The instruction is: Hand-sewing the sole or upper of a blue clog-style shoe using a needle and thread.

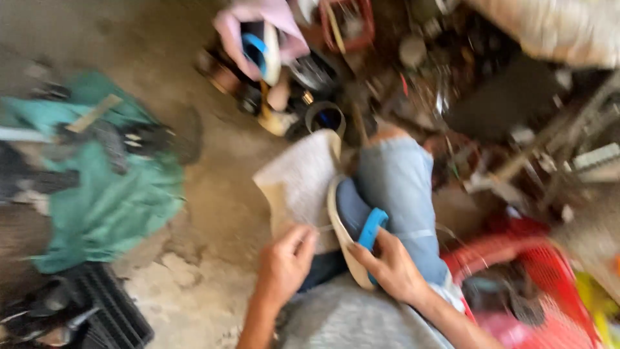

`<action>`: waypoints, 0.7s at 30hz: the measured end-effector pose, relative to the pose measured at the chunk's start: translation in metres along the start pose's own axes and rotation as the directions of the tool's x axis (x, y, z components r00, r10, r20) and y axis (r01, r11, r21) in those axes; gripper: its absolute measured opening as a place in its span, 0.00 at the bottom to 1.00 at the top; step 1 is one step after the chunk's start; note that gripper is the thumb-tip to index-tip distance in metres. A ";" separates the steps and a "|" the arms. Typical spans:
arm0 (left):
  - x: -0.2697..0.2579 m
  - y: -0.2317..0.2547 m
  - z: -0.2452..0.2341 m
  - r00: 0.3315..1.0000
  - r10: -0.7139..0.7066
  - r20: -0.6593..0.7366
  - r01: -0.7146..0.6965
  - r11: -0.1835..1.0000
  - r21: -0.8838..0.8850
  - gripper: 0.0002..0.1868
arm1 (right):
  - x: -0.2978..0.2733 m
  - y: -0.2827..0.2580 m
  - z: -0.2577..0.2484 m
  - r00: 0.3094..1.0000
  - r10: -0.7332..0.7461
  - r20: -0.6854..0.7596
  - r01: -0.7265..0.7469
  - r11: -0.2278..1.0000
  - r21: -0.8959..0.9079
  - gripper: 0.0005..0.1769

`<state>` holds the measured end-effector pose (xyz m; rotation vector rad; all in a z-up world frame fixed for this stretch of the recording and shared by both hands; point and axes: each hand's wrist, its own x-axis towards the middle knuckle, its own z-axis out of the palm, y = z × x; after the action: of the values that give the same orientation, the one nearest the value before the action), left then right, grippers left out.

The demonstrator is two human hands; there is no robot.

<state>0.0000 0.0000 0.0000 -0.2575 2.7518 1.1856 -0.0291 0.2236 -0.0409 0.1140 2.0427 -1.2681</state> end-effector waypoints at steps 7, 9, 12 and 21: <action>0.001 0.000 -0.024 0.988 0.145 0.045 -0.141 0.987 -0.075 0.21 | 0.012 -0.006 0.000 0.996 0.045 0.082 -0.081 0.850 0.521 0.13; -0.005 0.000 -0.026 0.982 0.163 0.093 -0.159 0.986 -0.051 0.23 | 0.010 -0.013 -0.001 0.992 0.084 0.094 -0.119 0.873 0.474 0.12; -0.005 0.004 -0.031 0.968 0.204 0.148 -0.207 0.978 0.001 0.22 | 0.012 -0.014 -0.002 0.985 0.148 0.085 -0.170 0.892 0.419 0.10; 0.005 0.004 -0.033 0.946 0.212 0.246 -0.246 0.962 0.117 0.22 | 0.017 -0.019 -0.007 0.981 0.174 0.085 -0.193 0.889 0.415 0.08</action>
<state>-0.0074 -0.0224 0.0243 0.2113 2.6949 0.9800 -0.0531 0.2155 -0.0352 0.4652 1.6441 -1.5554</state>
